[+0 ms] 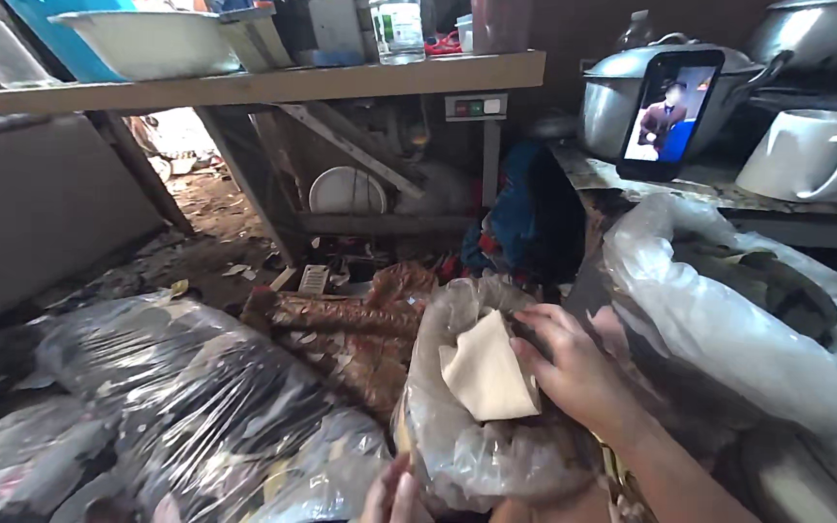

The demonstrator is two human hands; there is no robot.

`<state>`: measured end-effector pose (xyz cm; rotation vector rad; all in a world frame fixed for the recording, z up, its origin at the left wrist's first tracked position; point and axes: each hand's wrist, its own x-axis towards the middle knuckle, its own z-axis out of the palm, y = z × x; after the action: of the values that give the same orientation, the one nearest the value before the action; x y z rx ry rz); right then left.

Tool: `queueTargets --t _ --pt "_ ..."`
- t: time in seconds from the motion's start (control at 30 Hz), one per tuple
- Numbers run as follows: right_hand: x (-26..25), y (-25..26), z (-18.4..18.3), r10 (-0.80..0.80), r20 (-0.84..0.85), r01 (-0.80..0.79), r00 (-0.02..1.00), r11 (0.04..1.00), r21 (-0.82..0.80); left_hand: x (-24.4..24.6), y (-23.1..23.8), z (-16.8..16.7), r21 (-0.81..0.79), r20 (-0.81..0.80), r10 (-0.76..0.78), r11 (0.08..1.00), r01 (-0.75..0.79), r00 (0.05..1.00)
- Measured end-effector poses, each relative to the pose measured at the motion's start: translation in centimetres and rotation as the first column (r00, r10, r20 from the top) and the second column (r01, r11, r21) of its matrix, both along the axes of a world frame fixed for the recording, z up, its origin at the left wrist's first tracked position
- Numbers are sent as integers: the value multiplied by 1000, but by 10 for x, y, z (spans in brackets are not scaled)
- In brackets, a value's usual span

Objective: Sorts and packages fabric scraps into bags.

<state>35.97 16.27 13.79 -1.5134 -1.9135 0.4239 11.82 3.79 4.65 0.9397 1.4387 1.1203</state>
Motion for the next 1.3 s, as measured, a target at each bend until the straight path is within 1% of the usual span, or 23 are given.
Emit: queueTargets --t 0.03,0.07,0.13,0.17,0.23,0.3,0.37,0.47,0.53,0.57,0.6,0.63,0.7,0.77,0.8,0.87,0.97,1.0,1.07,1.1,1.17,1.23,1.3 --pt "-3 3 3 59 62 -55 996 996 -73 2 10 5 5 -17 34 999 -34 999" --pt "-9 9 9 142 136 -112 980 972 -208 5 21 11 -1 -25 56 998 -56 998" --pt "-29 22 8 352 262 -193 899 854 -483 16 46 19 -38 -47 71 997 -73 996" --pt "-41 26 -4 451 284 -232 846 792 -565 20 56 19 -48 -66 75 996 -78 995" --pt "-64 23 -29 576 294 -277 763 702 -656 31 71 15 3 -108 164 986 -165 981" --pt "-77 26 -38 619 330 -266 712 673 -690 38 73 20 114 -91 189 977 -178 978" --pt "-76 34 -51 572 294 -265 766 697 -666 50 63 32 264 -82 131 959 -105 988" --pt "-70 38 -73 408 166 -266 898 803 -534 57 60 41 296 -43 66 954 -50 997" --pt "-72 47 -80 423 187 -254 887 783 -568 31 58 41 264 28 -22 965 14 999" --pt "-70 52 -78 472 232 -251 850 752 -610 11 53 39 237 40 -44 971 33 998" --pt "-65 56 -74 505 251 -247 826 723 -645 -10 43 36 191 23 -34 981 29 999" --pt "-58 59 -68 502 204 -255 841 699 -668 -32 32 30 133 -19 -3 991 5 1000" --pt "-44 62 -61 387 2 -292 922 697 -655 -79 8 10 -68 -150 29 997 -40 988" --pt "-38 57 -54 192 -199 -276 961 710 -648 -114 -13 -12 -293 -330 -44 954 -58 943" --pt "-37 53 -50 114 -236 -242 965 734 -635 -125 -20 -23 -370 -418 -108 927 -60 902" --pt "-41 38 -39 49 -215 -167 975 805 -569 -126 -27 -40 -447 -557 -244 894 -39 794" --pt "-42 6 -37 146 -206 -199 967 943 -267 -96 -25 -63 -434 -703 -393 897 80 592" --pt "-45 -5 -37 194 -201 -230 960 958 -172 -84 -22 -72 -471 -717 -459 874 121 525" --pt "-53 -27 -36 283 -219 -305 934 950 -74 -64 -14 -87 -601 -671 -602 784 157 434" --pt "-55 -38 -37 334 -215 -349 918 936 -35 -58 -12 -95 -638 -651 -629 757 142 424" --pt "-55 -57 -37 422 -178 -428 889 904 4 -53 -10 -99 -659 -632 -613 747 86 475" --pt "-50 -71 -32 481 -175 -493 859 870 -28 -52 -13 -90 -669 -604 -592 740 64 533" --pt "-47 -83 -29 530 -194 -555 825 826 -105 -49 -24 -76 -613 -609 -542 785 90 580"
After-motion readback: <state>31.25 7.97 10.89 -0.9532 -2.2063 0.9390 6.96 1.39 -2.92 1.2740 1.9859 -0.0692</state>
